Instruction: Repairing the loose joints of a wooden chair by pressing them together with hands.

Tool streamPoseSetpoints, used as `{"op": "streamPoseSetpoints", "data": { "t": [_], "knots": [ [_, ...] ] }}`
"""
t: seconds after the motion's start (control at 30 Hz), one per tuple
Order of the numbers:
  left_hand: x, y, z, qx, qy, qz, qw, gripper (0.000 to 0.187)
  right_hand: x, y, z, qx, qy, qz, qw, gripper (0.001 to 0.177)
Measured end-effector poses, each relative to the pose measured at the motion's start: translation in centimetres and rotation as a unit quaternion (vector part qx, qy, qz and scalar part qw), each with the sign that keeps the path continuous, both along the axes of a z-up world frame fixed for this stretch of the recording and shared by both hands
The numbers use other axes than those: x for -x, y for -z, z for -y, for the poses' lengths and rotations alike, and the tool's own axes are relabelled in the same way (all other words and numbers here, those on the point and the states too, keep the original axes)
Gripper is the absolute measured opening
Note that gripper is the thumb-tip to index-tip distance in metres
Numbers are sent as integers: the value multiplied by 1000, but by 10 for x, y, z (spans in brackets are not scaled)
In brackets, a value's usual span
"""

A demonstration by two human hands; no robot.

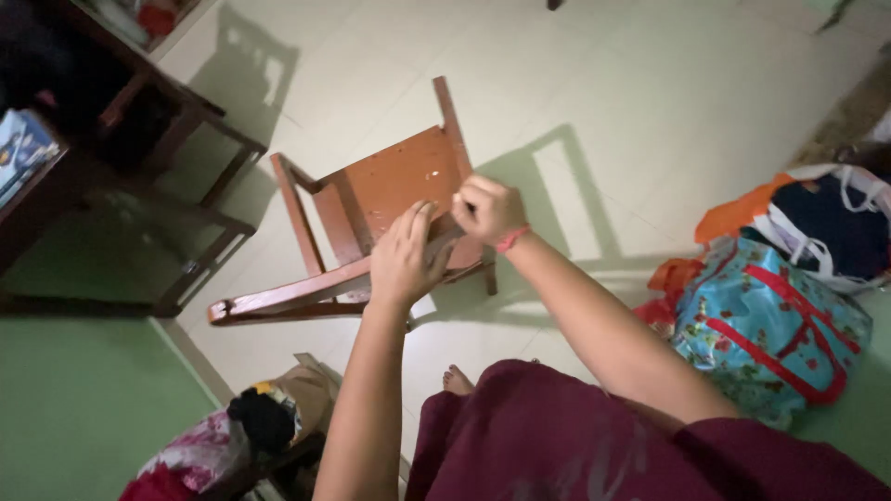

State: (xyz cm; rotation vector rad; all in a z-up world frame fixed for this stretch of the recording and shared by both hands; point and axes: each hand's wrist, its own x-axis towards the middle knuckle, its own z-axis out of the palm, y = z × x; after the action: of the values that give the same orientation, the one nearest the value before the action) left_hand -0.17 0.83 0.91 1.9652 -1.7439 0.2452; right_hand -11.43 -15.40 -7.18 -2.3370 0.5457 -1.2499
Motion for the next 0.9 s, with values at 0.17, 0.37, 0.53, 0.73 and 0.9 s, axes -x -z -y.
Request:
{"op": "streamPoseSetpoints", "data": {
  "t": [0.17,0.37,0.53,0.73,0.9],
  "knots": [
    [-46,6,-59,86,-62,-99,989,33,2,-28,-47,-1,105,-86,991,13],
    [-136,27,-156,191,-291,-75,934,20,-50,-61,-145,53,-9,-196,979,47],
    [-191,70,-184,236,-325,-277,873,30,-111,-54,-186,60,-167,-240,954,68],
    [-201,94,-163,184,-273,-525,785,35,-150,-63,-198,116,-98,-355,922,72],
    [-208,95,-148,217,-204,-487,821,33,-158,-52,-183,98,-59,-350,930,56]
  ]
}}
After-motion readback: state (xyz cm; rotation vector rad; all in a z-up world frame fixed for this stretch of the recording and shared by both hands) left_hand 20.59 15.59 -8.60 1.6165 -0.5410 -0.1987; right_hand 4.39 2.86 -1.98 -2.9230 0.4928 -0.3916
